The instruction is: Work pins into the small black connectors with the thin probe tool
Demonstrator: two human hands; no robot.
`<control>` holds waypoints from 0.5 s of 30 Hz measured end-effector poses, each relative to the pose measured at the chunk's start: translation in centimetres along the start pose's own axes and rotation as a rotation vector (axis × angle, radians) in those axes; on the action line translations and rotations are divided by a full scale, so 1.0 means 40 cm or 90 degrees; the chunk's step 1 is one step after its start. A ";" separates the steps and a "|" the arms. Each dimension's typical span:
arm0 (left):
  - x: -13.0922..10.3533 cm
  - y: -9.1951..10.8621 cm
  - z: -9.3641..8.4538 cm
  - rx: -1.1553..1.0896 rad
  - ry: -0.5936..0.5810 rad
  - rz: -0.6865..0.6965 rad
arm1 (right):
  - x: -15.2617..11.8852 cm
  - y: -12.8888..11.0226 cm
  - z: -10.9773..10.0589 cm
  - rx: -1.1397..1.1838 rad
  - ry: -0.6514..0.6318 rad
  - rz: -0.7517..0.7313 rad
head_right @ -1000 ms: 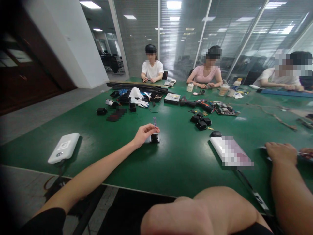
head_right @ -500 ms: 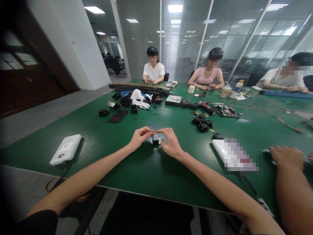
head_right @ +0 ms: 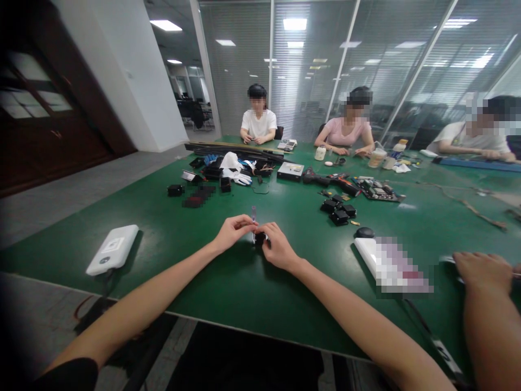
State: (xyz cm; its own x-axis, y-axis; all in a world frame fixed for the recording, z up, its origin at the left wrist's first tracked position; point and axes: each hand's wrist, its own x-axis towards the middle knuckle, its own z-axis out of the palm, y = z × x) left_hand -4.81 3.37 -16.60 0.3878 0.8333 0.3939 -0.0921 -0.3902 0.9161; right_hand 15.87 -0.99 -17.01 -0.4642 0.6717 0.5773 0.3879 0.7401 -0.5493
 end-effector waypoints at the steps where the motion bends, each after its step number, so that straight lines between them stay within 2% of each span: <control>1: 0.001 0.001 0.000 0.014 0.000 0.003 | -0.001 0.000 0.000 -0.002 0.001 0.001; 5: 0.004 0.005 0.000 0.055 0.003 0.017 | 0.002 -0.006 -0.005 -0.014 -0.009 0.002; 15: 0.005 0.012 -0.002 0.052 -0.008 0.005 | 0.005 -0.013 -0.006 -0.025 -0.018 -0.002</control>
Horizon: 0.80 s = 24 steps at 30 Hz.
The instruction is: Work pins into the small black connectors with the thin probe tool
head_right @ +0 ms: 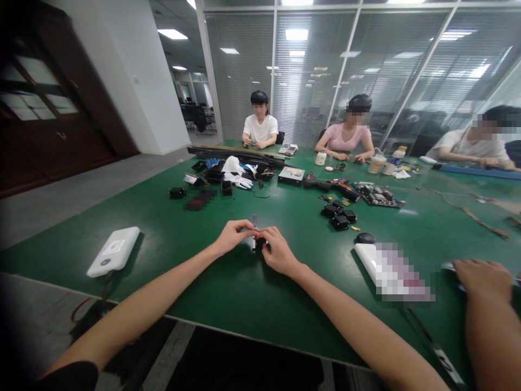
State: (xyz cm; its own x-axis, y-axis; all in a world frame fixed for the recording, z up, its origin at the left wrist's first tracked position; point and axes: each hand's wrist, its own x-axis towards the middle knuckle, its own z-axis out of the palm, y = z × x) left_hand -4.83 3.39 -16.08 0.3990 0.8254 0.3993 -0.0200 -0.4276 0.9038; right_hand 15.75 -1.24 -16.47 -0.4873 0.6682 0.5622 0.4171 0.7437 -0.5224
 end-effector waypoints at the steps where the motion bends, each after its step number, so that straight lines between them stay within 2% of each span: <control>1: 0.000 -0.002 0.000 0.000 0.002 -0.002 | 0.000 0.000 0.000 -0.001 -0.001 0.000; 15: 0.001 -0.007 0.003 0.005 -0.032 0.018 | 0.003 -0.004 0.002 -0.010 0.001 0.009; 24: -0.004 -0.006 0.001 -0.003 0.004 -0.005 | 0.004 -0.002 0.004 0.001 0.010 0.001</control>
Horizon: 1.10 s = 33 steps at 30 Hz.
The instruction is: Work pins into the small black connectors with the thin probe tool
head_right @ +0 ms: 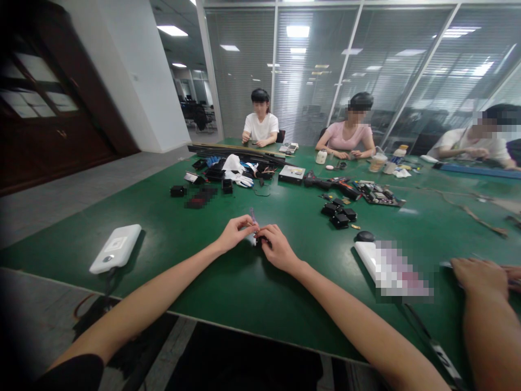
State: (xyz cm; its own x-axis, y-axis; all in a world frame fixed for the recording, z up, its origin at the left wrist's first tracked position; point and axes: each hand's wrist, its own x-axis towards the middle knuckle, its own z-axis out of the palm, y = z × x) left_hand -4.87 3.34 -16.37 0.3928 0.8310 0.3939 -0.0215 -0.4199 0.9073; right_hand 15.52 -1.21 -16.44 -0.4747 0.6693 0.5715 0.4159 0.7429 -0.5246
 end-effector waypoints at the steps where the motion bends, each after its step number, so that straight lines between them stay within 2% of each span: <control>1: 0.001 0.000 -0.001 0.005 -0.001 0.002 | 0.000 0.000 0.000 0.000 0.000 0.000; 23: 0.001 -0.008 0.005 0.027 -0.021 0.009 | 0.000 0.007 0.004 -0.006 -0.002 0.003; 33: 0.008 -0.020 0.021 -0.022 0.019 0.003 | 0.003 0.004 0.010 0.000 0.022 0.020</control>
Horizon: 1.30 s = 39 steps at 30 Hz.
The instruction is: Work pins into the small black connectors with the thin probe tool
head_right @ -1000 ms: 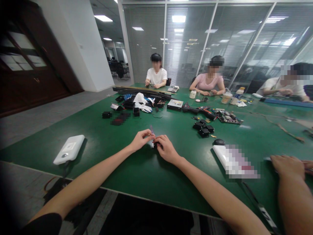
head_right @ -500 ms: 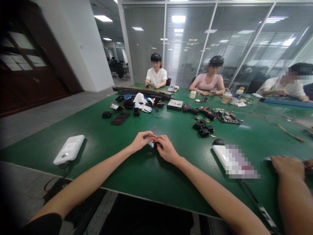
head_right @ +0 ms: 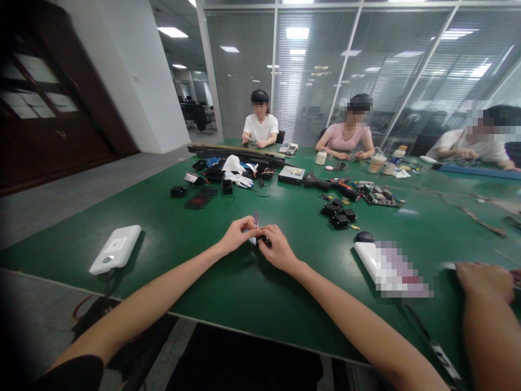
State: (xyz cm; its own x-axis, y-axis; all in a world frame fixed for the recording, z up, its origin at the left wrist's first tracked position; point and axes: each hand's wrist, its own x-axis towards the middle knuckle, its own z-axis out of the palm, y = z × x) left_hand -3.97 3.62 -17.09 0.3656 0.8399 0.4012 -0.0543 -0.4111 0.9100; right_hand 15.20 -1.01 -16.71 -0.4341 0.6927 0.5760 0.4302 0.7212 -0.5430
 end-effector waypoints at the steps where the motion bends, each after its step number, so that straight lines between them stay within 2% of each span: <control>1: 0.000 -0.001 0.001 0.004 0.002 0.003 | 0.001 0.002 0.003 -0.001 0.005 0.010; 8: -0.007 0.002 0.008 0.032 -0.007 0.031 | 0.013 0.020 0.024 0.024 0.051 0.109; 16: -0.008 0.018 -0.006 0.048 -0.061 0.108 | 0.008 0.026 0.026 0.054 0.050 0.086; 24: -0.005 0.011 -0.003 0.049 -0.028 0.097 | 0.003 0.017 0.027 0.010 0.040 0.057; 28: -0.003 0.003 0.000 0.031 -0.007 0.079 | 0.003 0.012 0.025 0.011 0.041 0.080; 36: -0.004 -0.002 0.008 0.021 -0.006 0.046 | 0.005 0.020 0.026 0.036 0.063 0.105; 39: -0.006 0.005 0.007 0.031 -0.021 0.060 | 0.004 0.022 0.026 0.053 0.059 0.102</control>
State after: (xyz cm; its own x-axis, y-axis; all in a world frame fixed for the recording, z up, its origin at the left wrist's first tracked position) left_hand -3.80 3.23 -17.05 0.3920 0.7850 0.4796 -0.0446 -0.5046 0.8622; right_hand 14.67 -0.28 -17.75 -0.2888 0.7976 0.5295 0.4196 0.6026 -0.6788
